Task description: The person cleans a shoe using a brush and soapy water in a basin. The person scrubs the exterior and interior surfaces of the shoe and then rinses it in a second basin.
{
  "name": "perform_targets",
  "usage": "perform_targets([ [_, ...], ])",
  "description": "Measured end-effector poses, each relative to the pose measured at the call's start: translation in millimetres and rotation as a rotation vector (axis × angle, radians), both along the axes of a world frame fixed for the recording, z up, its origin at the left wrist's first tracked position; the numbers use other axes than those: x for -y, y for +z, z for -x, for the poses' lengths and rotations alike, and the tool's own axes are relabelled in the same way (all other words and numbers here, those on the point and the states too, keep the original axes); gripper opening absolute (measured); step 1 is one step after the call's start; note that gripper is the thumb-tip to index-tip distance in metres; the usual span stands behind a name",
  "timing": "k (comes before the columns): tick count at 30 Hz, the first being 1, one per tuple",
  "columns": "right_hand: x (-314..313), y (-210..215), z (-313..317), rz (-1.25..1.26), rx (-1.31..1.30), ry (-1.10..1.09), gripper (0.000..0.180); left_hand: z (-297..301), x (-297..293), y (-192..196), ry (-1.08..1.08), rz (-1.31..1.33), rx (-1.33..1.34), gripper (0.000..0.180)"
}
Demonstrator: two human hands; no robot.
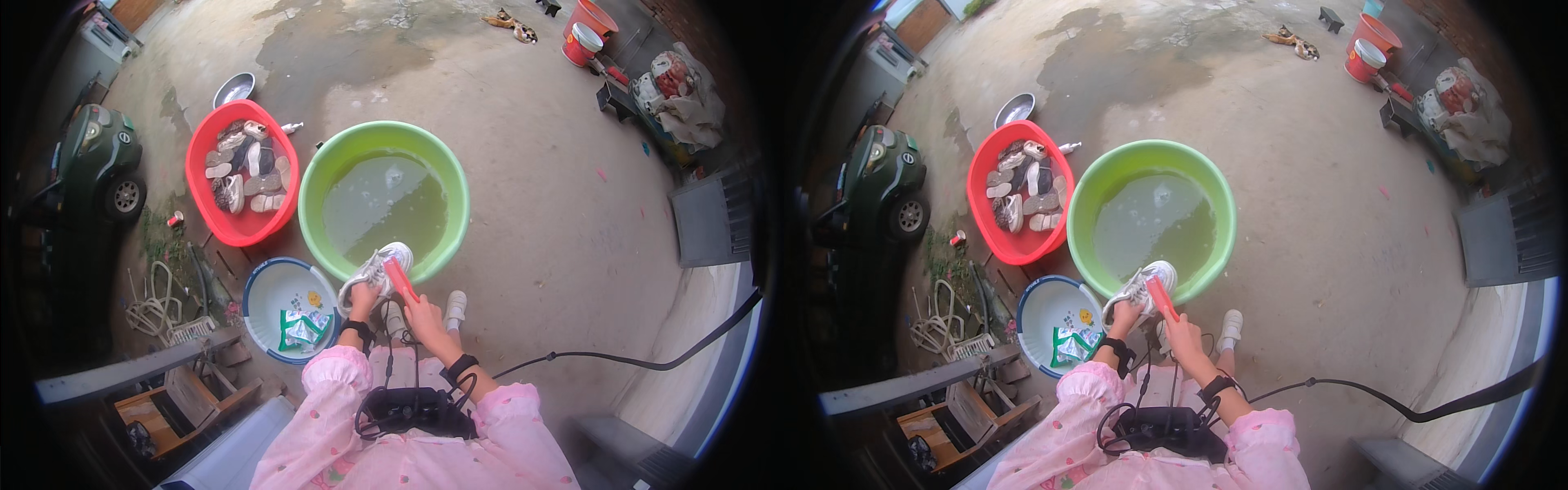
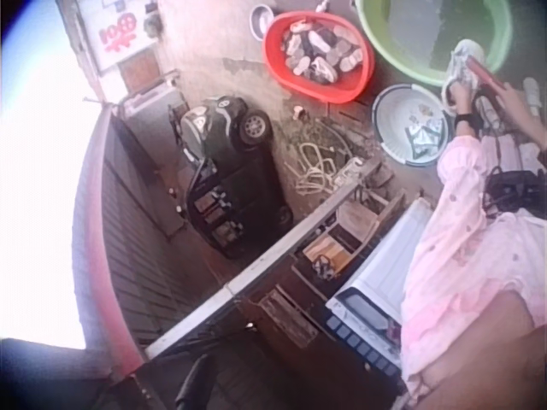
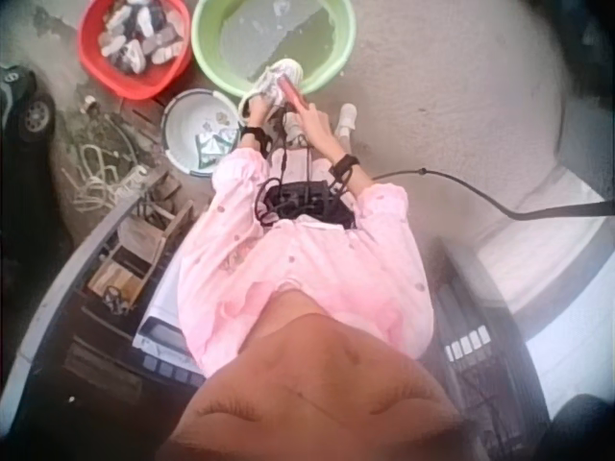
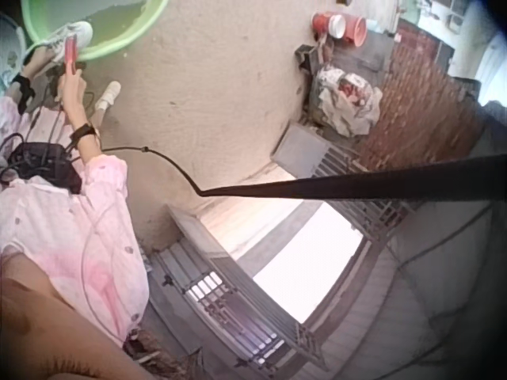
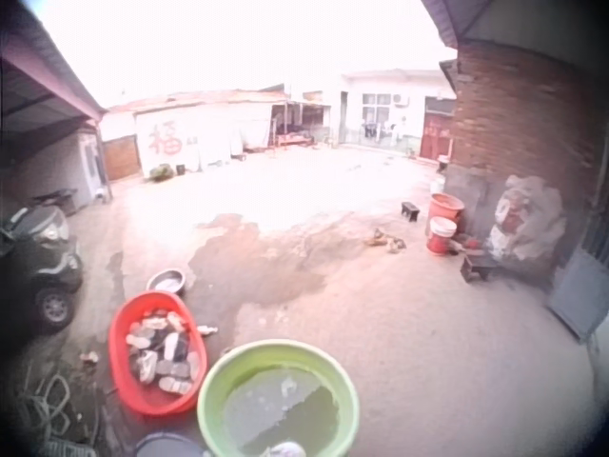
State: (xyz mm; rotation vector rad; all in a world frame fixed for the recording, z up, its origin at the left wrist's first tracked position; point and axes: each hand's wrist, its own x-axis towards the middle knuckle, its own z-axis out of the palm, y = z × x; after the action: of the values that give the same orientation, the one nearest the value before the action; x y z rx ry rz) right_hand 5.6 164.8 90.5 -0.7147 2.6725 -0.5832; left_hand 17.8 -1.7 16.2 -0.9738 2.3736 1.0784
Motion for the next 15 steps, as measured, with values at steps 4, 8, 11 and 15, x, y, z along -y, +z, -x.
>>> perform_targets([
  [4,10,-9,25,-0.006,-0.030,-0.025,0.037,2,-4,-2,0.031,0.070,-0.143,0.041],
  [8,12,-13,24,-0.013,-0.037,-0.042,0.038,6,-3,-1,0.015,0.054,0.015,0.041],
  [11,-1,-10,12,-0.044,0.006,-0.023,0.038,2,-2,-2,0.007,0.070,-0.044,0.041],
  [15,-19,3,7,-0.089,0.028,0.032,0.038,2,-1,0,-0.016,0.116,0.002,0.041],
])
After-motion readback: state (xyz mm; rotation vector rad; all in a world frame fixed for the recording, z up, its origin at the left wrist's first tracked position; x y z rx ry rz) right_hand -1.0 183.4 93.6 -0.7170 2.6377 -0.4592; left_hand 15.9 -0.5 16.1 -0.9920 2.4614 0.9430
